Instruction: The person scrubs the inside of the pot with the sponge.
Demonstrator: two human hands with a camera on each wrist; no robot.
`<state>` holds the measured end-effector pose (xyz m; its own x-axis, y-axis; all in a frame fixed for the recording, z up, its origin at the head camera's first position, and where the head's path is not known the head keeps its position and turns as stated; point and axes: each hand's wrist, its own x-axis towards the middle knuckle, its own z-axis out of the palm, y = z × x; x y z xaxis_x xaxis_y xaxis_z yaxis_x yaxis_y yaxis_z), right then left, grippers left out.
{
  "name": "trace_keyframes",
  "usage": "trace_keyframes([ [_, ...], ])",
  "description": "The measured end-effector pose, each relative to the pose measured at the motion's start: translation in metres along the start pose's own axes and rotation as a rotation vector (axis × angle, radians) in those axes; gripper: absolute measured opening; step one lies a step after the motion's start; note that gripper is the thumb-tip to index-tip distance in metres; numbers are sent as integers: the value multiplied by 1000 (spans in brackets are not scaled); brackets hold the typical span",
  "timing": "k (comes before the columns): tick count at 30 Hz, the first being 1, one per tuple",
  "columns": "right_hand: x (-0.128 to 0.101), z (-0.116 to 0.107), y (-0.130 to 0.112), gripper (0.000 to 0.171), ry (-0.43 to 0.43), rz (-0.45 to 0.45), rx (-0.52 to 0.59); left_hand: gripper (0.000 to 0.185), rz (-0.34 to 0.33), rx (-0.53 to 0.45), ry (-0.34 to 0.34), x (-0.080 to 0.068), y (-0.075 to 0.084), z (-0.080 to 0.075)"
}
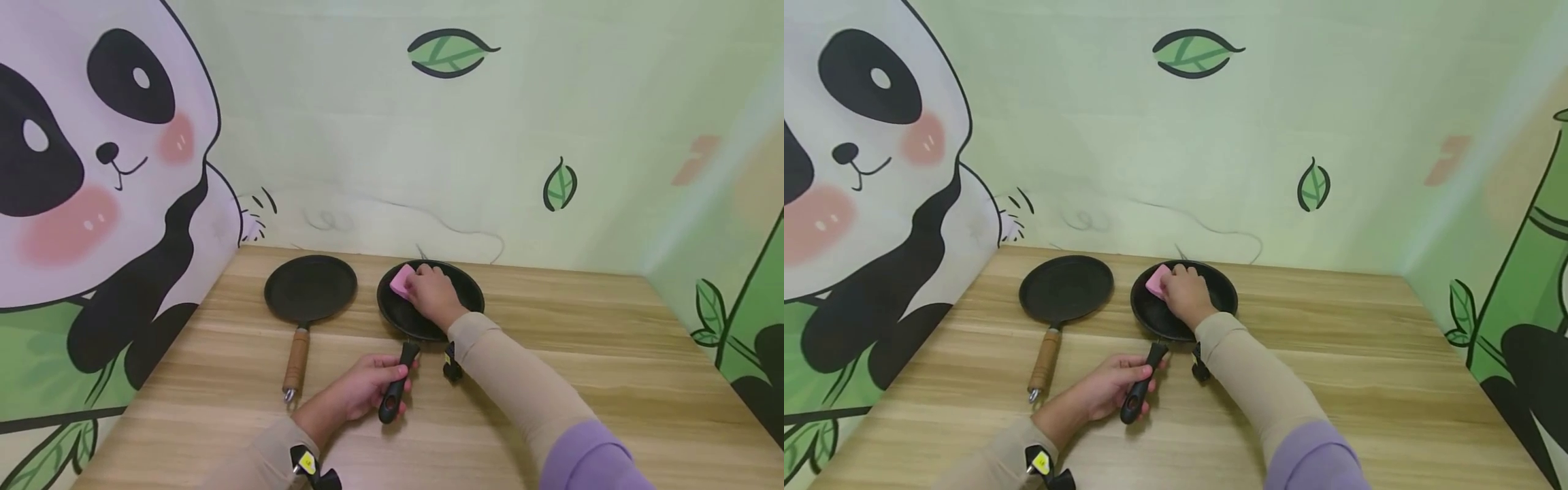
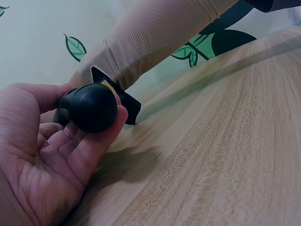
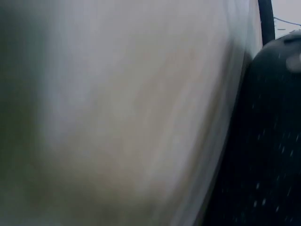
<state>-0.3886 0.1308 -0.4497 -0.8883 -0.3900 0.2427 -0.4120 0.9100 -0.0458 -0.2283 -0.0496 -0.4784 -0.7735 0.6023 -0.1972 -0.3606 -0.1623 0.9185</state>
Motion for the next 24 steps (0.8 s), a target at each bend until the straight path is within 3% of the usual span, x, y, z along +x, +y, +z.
trace_keyframes([
  [6,1,-6,5,20,-15,-3,-188,45,6,-5,-4,-1,-2,-1],
  [13,1,-18,12,23,-107,23,-398,45,15,-22,-3,-1,-2,1],
  [19,-3,-38,17,21,-244,43,-537,46,32,-16,19,0,-3,2],
  [24,-10,-56,19,25,-305,35,-571,46,59,-28,43,0,-4,3],
])
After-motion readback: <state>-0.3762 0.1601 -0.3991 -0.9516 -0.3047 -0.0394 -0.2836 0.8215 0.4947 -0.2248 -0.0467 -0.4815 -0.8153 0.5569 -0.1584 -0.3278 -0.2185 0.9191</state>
